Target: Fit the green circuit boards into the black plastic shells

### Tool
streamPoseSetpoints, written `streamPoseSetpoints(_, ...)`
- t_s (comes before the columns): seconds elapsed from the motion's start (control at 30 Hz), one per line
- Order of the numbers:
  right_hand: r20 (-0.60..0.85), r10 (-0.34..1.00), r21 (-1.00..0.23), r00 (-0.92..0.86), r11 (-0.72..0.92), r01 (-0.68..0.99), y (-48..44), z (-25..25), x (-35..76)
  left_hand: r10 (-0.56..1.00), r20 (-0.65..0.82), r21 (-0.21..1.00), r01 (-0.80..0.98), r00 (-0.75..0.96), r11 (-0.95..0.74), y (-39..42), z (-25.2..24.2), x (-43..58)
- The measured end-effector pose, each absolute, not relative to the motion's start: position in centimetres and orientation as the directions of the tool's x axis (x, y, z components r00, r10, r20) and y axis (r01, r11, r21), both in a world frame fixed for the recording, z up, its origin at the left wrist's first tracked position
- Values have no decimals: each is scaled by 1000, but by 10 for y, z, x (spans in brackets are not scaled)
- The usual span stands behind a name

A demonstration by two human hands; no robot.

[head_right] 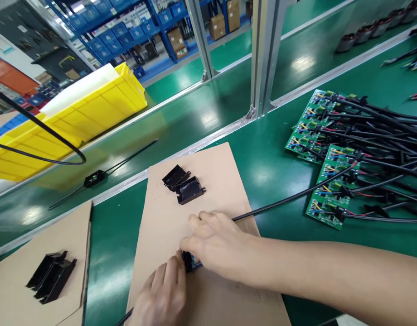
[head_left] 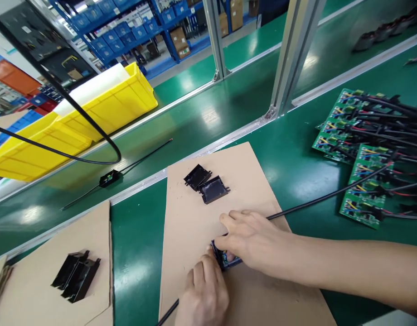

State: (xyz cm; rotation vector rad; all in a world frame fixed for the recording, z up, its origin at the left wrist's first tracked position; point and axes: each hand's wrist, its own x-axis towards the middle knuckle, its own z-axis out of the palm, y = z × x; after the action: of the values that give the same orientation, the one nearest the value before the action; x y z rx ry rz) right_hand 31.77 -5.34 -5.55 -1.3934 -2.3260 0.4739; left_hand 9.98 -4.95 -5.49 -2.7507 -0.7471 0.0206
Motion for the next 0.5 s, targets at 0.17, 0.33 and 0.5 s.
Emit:
streamPoseSetpoints(0.17, 75, 889, -497, -452, 426, 756, -46, -46, 319, 537, 76, -227, 539, 840, -811, -53, -53, 105)
streamPoseSetpoints(0.33, -90, 883, -527, -460, 350, 775, -25, -26, 313, 552, 70, -211, 553, 831, -806, -43, -53, 98)
streamPoseSetpoints(0.5, -158, 860, -387, -486, 399, 831, -13, -17, 290, 504, 198, -78, 526, 841, -847, -37, -64, 91)
